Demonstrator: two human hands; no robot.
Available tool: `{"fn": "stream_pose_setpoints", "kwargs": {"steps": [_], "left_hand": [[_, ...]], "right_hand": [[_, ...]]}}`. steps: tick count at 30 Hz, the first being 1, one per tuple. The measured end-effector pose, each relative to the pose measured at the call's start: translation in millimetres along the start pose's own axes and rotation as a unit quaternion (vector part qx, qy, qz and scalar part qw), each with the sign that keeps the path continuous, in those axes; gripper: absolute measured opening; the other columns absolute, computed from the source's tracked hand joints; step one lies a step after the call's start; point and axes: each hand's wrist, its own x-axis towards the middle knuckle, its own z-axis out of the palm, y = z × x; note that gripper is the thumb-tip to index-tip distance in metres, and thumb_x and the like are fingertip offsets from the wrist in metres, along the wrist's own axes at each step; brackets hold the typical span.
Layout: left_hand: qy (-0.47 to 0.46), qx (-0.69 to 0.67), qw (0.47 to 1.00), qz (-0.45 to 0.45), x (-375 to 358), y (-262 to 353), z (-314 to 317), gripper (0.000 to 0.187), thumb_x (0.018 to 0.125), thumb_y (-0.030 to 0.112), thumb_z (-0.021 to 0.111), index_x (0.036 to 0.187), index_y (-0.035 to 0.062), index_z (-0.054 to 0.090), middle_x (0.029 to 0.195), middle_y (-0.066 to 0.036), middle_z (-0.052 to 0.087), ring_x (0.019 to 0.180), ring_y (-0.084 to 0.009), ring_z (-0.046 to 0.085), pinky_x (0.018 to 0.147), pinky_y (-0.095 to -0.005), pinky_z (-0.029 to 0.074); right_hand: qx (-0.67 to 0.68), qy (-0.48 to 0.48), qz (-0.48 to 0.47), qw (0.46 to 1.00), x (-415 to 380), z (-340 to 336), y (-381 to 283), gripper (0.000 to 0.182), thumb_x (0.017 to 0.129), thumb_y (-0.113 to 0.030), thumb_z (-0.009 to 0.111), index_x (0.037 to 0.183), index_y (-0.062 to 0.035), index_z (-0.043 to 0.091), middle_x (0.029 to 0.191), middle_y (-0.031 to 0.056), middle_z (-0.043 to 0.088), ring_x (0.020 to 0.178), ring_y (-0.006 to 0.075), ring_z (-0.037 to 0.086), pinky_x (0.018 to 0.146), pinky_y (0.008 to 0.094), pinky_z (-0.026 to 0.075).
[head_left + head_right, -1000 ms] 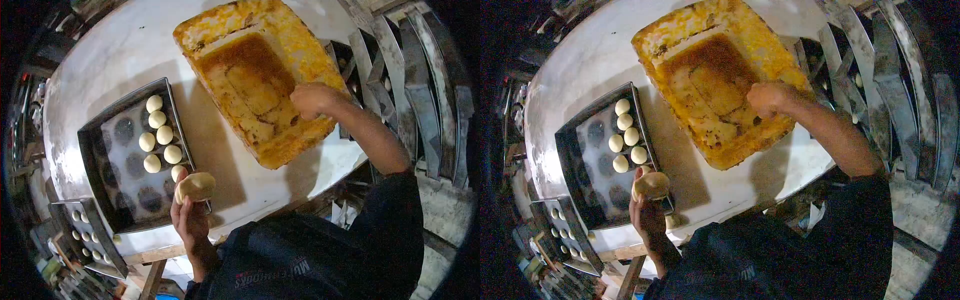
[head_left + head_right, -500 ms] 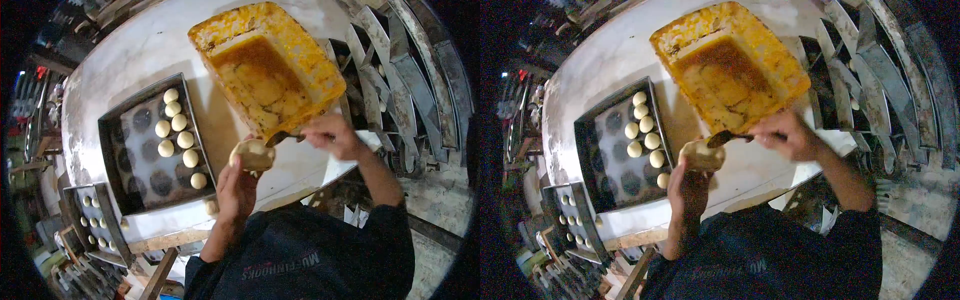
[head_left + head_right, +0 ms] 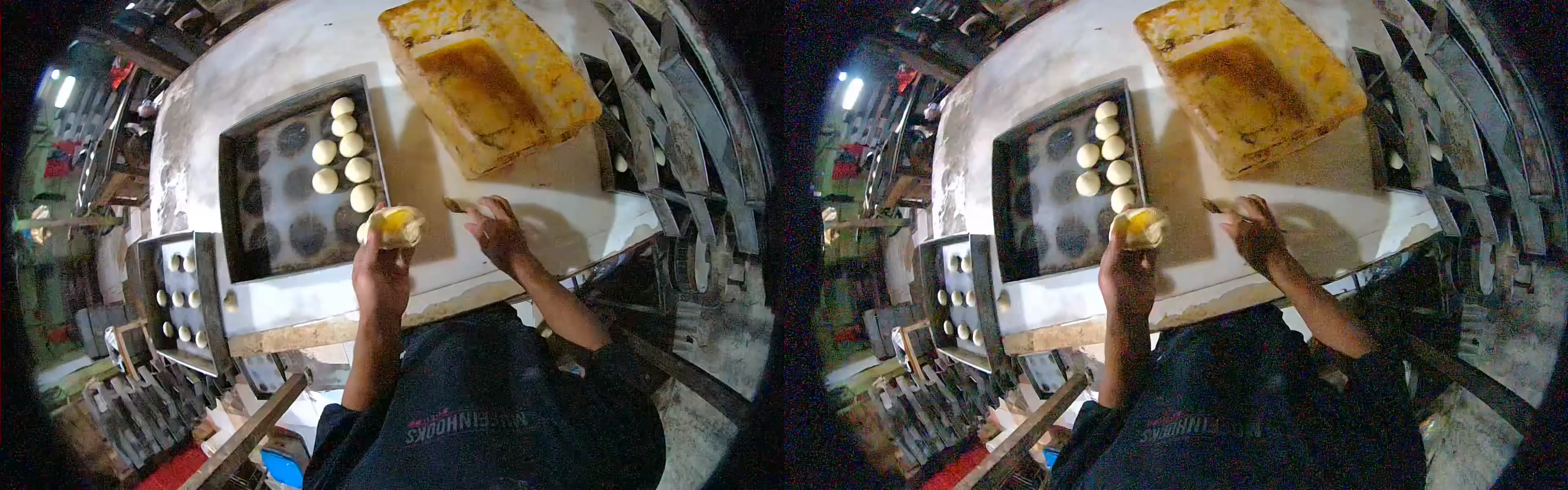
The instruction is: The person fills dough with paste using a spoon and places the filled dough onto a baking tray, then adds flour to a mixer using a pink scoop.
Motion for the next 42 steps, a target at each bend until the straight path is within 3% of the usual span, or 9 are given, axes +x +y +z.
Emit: {"fn": "stream_pose_setpoints", "kwargs": {"steps": [3,7,9,11,15,20,25,33,42], "left_hand": [[-0.048,0.033,0.998,0.039,-19.2,1.6,-4.1,0.063,0.097,0.030,0.053,0.145,-0.0012,0.028,0.128,-0.013,0.051,0.111,-0.0217,0.054,0.093,-0.0318,0.044],[-0.016,0.304,0.908,0.288,-54.0,-8.1,-24.7,0.076,0.092,0.029,0.059,0.149,0.0001,0.017,0.126,-0.013,0.048,0.114,-0.0239,0.049,0.104,-0.0355,0.035],[-0.095,0.595,0.643,0.473,-85.6,34.3,-38.4,0.075,0.094,0.025,0.055,0.150,0.0003,0.010,0.134,-0.016,0.042,0.122,-0.0261,0.045,0.109,-0.0383,0.029],[-0.016,0.346,0.888,0.303,-136.4,55.5,-39.1,0.067,0.100,0.018,0.043,0.151,-0.0003,0.004,0.148,-0.017,0.028,0.135,-0.0269,0.034,0.111,-0.0407,0.027],[-0.063,0.073,0.930,0.356,-210.4,103.6,-95.1,0.082,0.090,0.039,0.065,0.149,0.0002,0.023,0.136,-0.017,0.045,0.124,-0.0260,0.046,0.105,-0.0391,0.036],[0.060,0.326,0.747,0.577,-263.3,121.8,-164.3,0.036,0.095,0.037,0.057,0.107,0.0048,0.047,0.125,-0.025,0.050,0.116,-0.0340,0.052,0.097,-0.0440,0.044],[0.224,0.597,0.491,0.593,-287.0,148.5,-183.1,0.058,0.091,0.019,0.061,0.143,0.0116,0.036,0.108,-0.019,0.056,0.098,-0.0317,0.056,0.081,-0.0391,0.048],[-0.038,0.109,0.874,0.471,-237.1,193.8,-200.1,0.055,0.089,0.044,0.052,0.124,0.0015,0.051,0.118,-0.015,0.041,0.111,-0.0293,0.048,0.093,-0.0412,0.043],[0.067,0.350,0.680,0.641,-167.3,294.5,-179.9,0.036,0.089,0.036,0.064,0.115,0.0122,0.055,0.109,-0.016,0.043,0.097,-0.0255,0.047,0.076,-0.0356,0.047]], "right_hand": [[0.502,-0.050,0.134,0.853,32.3,-40.4,-92.8,0.036,0.087,-0.030,0.066,0.108,-0.0009,0.065,0.107,0.0183,0.060,0.101,0.0330,0.059,0.088,0.0402,0.048],[0.333,0.001,-0.029,0.943,56.3,-102.1,-196.5,0.052,0.077,-0.036,0.077,0.106,0.0040,0.062,0.109,0.0191,0.055,0.098,0.0324,0.060,0.085,0.0394,0.048],[0.315,0.019,-0.053,0.947,48.6,-100.2,-239.8,0.046,0.080,-0.027,0.074,0.107,0.0068,0.058,0.109,0.0199,0.054,0.096,0.0343,0.060,0.083,0.0402,0.049],[0.259,0.073,-0.136,0.953,40.1,-102.3,-277.7,0.035,0.082,-0.016,0.069,0.105,0.0071,0.056,0.108,0.0197,0.054,0.094,0.0351,0.059,0.080,0.0398,0.050],[0.326,0.033,-0.332,0.885,26.8,-127.0,-348.1,0.022,0.078,-0.010,0.070,0.093,0.0032,0.060,0.097,0.0125,0.059,0.087,0.0287,0.062,0.072,0.0355,0.052],[0.558,-0.277,-0.063,0.780,-1.4,-118.2,-411.6,0.028,0.077,-0.017,0.080,0.099,-0.0012,0.071,0.085,0.0091,0.066,0.067,0.0100,0.063,0.061,0.0254,0.051],[0.492,-0.095,-0.283,0.818,-11.5,-106.3,-459.3,0.031,0.073,-0.003,0.078,0.101,0.0052,0.067,0.091,0.0137,0.065,0.078,0.0175,0.066,0.064,0.0259,0.053],[0.431,-0.039,-0.367,0.823,62.6,-75.5,-474.8,0.028,0.067,-0.007,0.082,0.092,-0.0025,0.070,0.088,0.0088,0.066,0.078,0.0176,0.065,0.064,0.0290,0.052],[0.557,-0.088,-0.299,0.770,135.5,-51.1,-506.0,0.032,0.072,0.002,0.072,0.104,-0.0010,0.068,0.106,0.0163,0.066,0.092,0.0275,0.068,0.083,0.0341,0.056]]}}
